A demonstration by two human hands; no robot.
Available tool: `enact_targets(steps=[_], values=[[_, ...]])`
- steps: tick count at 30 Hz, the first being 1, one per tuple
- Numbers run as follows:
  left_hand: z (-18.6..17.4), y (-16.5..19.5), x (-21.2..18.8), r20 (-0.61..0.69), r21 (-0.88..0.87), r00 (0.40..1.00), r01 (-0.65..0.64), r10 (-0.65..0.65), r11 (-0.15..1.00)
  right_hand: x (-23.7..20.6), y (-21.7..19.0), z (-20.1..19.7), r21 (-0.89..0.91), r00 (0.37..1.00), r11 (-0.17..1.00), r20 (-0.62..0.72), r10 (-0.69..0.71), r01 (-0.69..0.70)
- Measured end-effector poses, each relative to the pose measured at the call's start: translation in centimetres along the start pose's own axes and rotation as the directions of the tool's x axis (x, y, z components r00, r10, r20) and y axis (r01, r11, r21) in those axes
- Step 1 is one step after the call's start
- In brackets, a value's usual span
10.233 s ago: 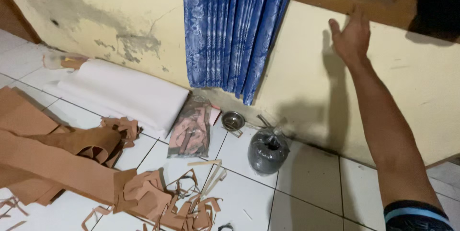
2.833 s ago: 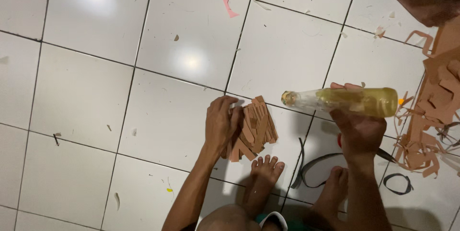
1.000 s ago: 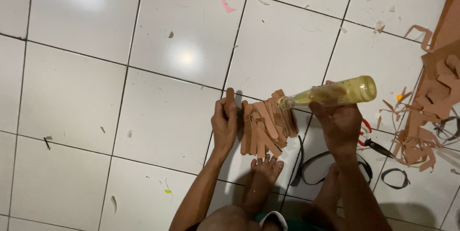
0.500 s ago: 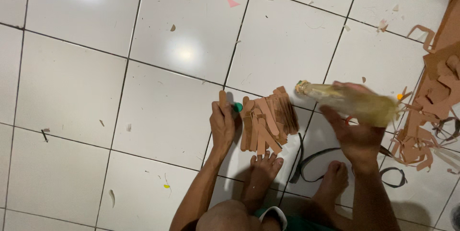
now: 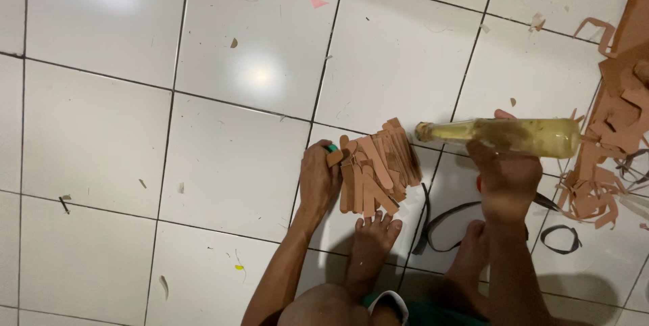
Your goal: The person sits on a tiled floor and applies glue from a plastic bottle to small wooden craft sticks. They pick up each stick, apply glue, and place it in a row on the floor. A second person briefly walks through the scene.
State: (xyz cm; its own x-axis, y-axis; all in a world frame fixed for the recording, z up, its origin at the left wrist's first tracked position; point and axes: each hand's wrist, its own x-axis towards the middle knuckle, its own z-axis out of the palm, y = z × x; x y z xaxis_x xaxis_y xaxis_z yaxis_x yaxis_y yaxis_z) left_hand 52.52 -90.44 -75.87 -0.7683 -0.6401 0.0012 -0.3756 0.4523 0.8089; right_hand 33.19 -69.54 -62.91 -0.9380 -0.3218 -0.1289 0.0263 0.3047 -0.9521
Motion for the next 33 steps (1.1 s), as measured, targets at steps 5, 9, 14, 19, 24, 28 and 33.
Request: enact_targets(steps=[5,9,14,19,24,28,33], values=[[-0.4,-1.1,-0.9,-0.203,0.148,0.977,-0.042,0.072,0.988,0.7,0.1,-1.9,0.366,0.994,0.925,-0.022,-0.103,0.104],[0.7,-1.6,-2.2,-0.102,0.062,0.983,-0.147,0.152,0.987,1.0,-0.8,-2.6,0.561,0.997,0.826,-0.012,0.072,-0.053],[4.5,1.4,-2.9,0.004,-0.104,0.989,-0.149,0.150,0.983,0.7,-1.0,-1.3,0.418,1.000,0.908,0.016,-0.016,0.008],[4.3,3.5,-1.8,0.023,-0.166,0.998,-0.061,0.066,0.984,1.1,-1.9,-1.5,0.343,0.977,0.922,0.041,-0.209,0.182],[2.0,3.3,0.6,-0.044,-0.229,0.996,-0.084,0.076,0.970,2.5,-1.9,0.0,0.035,0.996,0.999,0.083,-0.017,0.014],[0.4,3.4,2.0,0.021,-0.307,0.992,0.125,-0.124,0.944,2.7,-1.9,0.7,-0.001,0.992,1.000,0.123,-0.020,0.020],[-1.1,3.0,3.5,0.227,-0.267,0.904,0.417,-0.363,0.869,2.8,-2.1,0.4,0.077,0.977,0.996,0.204,-0.058,0.043]])
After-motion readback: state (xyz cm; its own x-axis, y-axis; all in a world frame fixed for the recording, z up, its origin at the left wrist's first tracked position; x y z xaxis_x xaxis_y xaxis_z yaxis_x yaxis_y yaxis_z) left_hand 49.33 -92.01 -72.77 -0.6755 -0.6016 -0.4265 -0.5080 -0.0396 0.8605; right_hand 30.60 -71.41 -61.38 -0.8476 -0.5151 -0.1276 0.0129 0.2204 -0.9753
